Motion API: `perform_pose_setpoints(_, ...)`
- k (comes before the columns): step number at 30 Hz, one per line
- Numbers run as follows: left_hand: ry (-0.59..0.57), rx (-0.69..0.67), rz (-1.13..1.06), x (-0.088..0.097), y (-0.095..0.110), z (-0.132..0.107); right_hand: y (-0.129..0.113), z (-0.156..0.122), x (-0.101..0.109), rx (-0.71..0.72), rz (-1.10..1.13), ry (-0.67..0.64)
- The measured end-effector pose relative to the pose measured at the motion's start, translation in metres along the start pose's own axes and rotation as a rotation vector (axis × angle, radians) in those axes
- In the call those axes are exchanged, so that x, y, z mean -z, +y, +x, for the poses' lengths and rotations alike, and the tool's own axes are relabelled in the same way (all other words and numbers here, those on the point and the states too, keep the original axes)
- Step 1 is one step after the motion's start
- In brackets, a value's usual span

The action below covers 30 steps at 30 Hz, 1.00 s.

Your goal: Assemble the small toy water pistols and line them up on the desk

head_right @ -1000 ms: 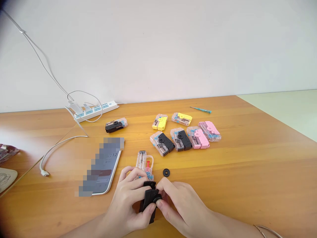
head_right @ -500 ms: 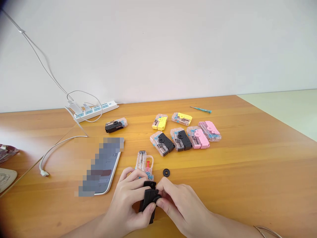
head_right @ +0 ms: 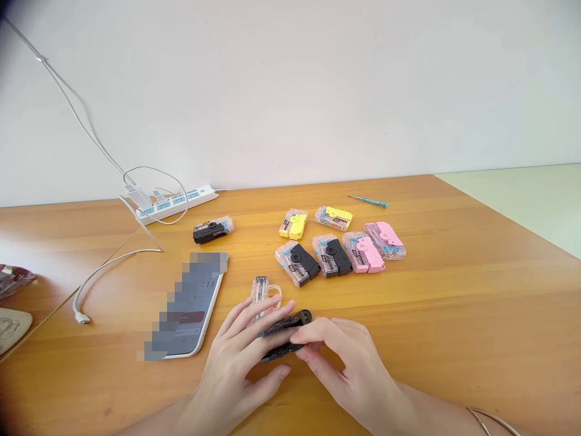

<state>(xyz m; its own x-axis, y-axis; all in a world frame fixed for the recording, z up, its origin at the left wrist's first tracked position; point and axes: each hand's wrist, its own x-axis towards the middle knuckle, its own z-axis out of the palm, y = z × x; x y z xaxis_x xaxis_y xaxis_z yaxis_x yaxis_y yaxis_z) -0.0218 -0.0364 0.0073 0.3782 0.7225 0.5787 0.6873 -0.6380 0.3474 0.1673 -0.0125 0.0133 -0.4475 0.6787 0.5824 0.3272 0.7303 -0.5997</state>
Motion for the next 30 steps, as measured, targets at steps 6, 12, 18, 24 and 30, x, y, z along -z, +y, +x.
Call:
perform_pose_setpoints(6,-0.098,0.092,-0.162,-0.001,-0.007,-0.006,0.010,0.006,0.004,0.046,0.074,0.004)
perform_pose_setpoints(12,-0.113,0.163,-0.422,0.004,-0.010,-0.006,0.016,0.012,0.007,0.111,0.116,-0.081)
perform_pose_setpoints(18,-0.048,0.166,-0.504,0.008,-0.003,0.003,0.022,0.008,0.007,0.305,-0.199,-0.083)
perform_pose_setpoints(24,-0.021,0.292,-0.427,0.003,-0.005,0.005,0.027,0.009,0.005,0.293,-0.229,-0.096)
perform_pose_setpoints(30,-0.034,0.396,-0.484,0.005,-0.005,0.005,0.039,0.018,0.008,0.190,-0.353,-0.193)
